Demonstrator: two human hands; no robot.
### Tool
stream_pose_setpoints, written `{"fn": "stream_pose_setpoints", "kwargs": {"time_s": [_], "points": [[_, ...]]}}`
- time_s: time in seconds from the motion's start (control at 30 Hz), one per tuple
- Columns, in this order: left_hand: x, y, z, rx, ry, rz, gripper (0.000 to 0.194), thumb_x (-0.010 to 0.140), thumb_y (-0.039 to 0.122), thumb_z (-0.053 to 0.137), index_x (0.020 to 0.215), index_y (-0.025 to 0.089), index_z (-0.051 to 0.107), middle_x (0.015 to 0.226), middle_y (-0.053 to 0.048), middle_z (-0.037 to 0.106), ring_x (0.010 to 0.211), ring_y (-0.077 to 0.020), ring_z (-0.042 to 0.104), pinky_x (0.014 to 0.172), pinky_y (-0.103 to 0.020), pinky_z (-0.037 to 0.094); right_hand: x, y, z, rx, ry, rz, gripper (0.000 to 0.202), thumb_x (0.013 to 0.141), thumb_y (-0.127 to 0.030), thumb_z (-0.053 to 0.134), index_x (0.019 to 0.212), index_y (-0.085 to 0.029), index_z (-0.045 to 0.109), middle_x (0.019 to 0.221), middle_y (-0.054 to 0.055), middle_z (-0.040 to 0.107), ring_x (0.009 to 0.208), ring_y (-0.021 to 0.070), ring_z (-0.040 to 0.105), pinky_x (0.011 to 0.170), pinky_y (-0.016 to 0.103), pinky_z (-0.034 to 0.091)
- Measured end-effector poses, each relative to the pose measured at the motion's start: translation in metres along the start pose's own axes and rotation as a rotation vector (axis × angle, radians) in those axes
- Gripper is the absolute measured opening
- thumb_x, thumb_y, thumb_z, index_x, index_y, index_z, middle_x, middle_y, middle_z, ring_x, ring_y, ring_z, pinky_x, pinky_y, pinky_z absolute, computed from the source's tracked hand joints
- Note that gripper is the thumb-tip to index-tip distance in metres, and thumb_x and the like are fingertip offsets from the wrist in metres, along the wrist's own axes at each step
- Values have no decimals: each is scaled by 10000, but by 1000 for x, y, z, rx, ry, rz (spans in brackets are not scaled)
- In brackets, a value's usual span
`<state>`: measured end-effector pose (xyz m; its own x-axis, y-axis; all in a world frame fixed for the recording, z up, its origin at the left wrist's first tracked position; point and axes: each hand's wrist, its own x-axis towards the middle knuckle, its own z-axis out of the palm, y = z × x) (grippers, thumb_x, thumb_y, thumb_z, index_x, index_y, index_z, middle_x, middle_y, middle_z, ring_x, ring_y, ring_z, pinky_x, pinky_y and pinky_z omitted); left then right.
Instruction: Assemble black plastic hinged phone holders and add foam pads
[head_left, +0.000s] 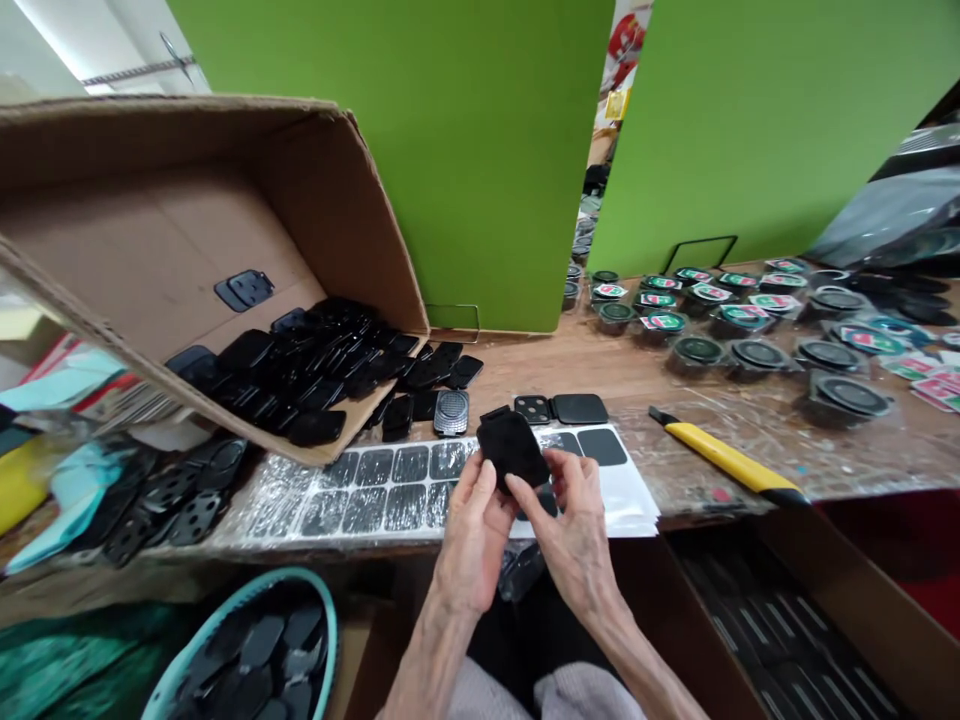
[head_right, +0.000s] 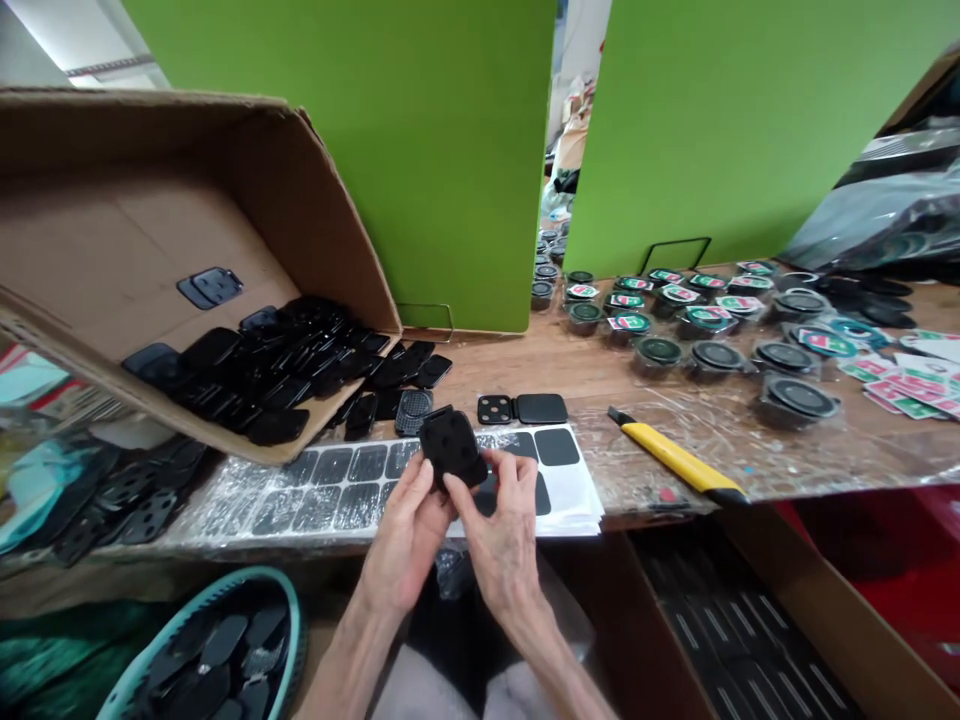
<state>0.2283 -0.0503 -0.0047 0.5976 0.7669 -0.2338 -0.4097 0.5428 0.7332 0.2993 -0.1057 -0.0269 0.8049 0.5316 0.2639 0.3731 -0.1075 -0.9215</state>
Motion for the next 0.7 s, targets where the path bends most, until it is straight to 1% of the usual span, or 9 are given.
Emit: {"fn": "stream_pose_setpoints", "kwargs": {"time_s": [0.07, 0.13, 0.2, 0.27, 0.37, 0.5, 0.57, 0.63, 0.7], "points": [[-7, -3, -1, 194, 45, 42, 324, 840, 374, 670, 1112, 198, 661, 1167, -80, 671, 1179, -227, 579, 1064, -353, 398, -7, 5, -6, -75, 1, -135, 203, 870, -368, 601, 976, -208, 534, 870, 36, 575, 741, 182, 585, 658, 324, 524], [-14, -5, -3, 358, 73, 94, 412, 803, 409, 709, 1160, 216, 640, 1159, -72, 670, 1168, -215, 582, 1055, -322, 404, -15, 8, -11, -149, -51, -317, 132, 938, -281, 503, 1048, -209, 511, 853, 40, 595, 732, 186, 605, 628, 310, 537], [-20, -6, -5, 379, 45, 102, 511, 774, 425, 736, 1226, 239, 588, 1166, -69, 672, 1135, -212, 606, 1029, -325, 433, -21, 8, -18, -279, -77, -510, 184, 958, -205, 434, 1128, -197, 502, 860, 61, 590, 751, 204, 603, 613, 318, 548], [-27, -6, -8, 332, -17, 62, 543, 783, 423, 727, 1266, 244, 552, 1211, -74, 662, 1145, -215, 608, 1030, -330, 441, -27, 6, -25, -391, -138, -614, 258, 940, -133, 411, 1179, -162, 502, 875, 86, 571, 772, 217, 583, 606, 330, 557], [-38, -6, -12, 311, -72, 0, 599, 826, 412, 685, 1366, 247, 487, 1353, -82, 587, 1271, -232, 526, 1090, -334, 394, -33, 3, -36, -480, -237, -672, 377, 884, -39, 419, 1251, -94, 482, 967, 140, 571, 858, 240, 563, 679, 385, 582], [-49, -5, -23, 332, -100, -69, 713, 800, 393, 720, 1436, 250, 429, 1452, -74, 504, 1378, -254, 403, 1146, -343, 328, -40, 2, -46, -494, -299, -727, 452, 859, -1, 387, 1304, -58, 447, 1164, 203, 572, 1093, 297, 530, 849, 500, 564], [-50, -5, -29, 273, -58, -114, 659, 821, 430, 689, 1414, 248, 466, 1449, -76, 508, 1379, -262, 401, 1154, -370, 315, -42, 4, -51, -449, -400, -728, 548, 850, 18, 359, 1384, -97, 395, 1259, 180, 565, 1207, 287, 500, 918, 501, 543], [-51, -5, -33, 201, -22, -176, 629, 810, 451, 694, 1377, 242, 518, 1412, -92, 545, 1348, -286, 444, 1134, -416, 342, -46, 10, -58, -409, -489, -727, 658, 853, 15, 349, 1484, -162, 287, 1338, 155, 542, 1275, 280, 475, 943, 506, 531], [-56, -5, -31, 180, -10, -212, 607, 773, 448, 733, 1322, 242, 579, 1331, -92, 612, 1289, -294, 510, 1098, -427, 387, -54, 20, -67, -357, -529, -695, 718, 878, -27, 366, 1541, -226, 175, 1413, 152, 487, 1303, 298, 464, 942, 527, 524]]}}
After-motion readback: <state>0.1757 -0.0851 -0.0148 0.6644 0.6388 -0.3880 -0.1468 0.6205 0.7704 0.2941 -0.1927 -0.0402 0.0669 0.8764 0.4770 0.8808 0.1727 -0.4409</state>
